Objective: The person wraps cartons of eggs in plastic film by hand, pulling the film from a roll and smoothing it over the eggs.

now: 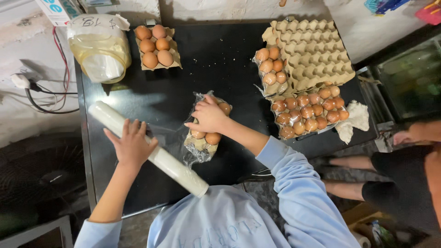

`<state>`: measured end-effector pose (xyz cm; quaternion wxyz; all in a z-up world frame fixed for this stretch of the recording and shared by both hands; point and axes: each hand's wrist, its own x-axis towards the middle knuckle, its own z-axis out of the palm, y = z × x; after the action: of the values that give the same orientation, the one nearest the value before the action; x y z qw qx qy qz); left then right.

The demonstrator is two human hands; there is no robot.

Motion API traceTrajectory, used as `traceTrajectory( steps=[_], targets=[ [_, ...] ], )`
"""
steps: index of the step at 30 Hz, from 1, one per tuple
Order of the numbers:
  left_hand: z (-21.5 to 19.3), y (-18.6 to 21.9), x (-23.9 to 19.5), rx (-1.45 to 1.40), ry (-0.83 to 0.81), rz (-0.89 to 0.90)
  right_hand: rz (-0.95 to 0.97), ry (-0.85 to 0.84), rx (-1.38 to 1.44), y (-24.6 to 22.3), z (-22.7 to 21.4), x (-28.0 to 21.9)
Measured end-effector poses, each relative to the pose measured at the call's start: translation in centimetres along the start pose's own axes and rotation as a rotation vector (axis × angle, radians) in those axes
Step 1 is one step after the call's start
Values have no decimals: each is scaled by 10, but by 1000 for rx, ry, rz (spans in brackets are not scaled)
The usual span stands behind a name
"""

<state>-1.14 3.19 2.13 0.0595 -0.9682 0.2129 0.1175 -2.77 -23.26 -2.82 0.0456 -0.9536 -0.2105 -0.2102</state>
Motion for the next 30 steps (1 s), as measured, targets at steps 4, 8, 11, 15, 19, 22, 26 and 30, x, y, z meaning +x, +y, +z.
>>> traceTrajectory(
  steps=[4, 8, 11, 15, 19, 22, 26, 30],
  targets=[
    [12, -13, -6, -57, 34, -48, 89, -116, -50, 0, 0, -7],
    [26, -5, 4, -127, 86, -43, 159, -320, -94, -2, -5, -5],
    [44, 29, 12, -88, 77, 43, 82, -352, -89, -20, -11, -1],
    [31, 79, -26, -3, -56, 184, -120, -58, 73, -60, 3, -23],
    [15, 72, -43, 26, -62, 229, -182, 48, -61, -67, 14, -36],
    [22, 54, -50, 24, 6, 289, -247, 76, 5, -64, 12, -46],
    [30, 38, -55, 26, 117, 301, -307, 33, 19, -61, 10, -58],
    [31, 25, -59, 68, 40, 269, -313, 15, 50, -59, 5, -68]
  ],
)
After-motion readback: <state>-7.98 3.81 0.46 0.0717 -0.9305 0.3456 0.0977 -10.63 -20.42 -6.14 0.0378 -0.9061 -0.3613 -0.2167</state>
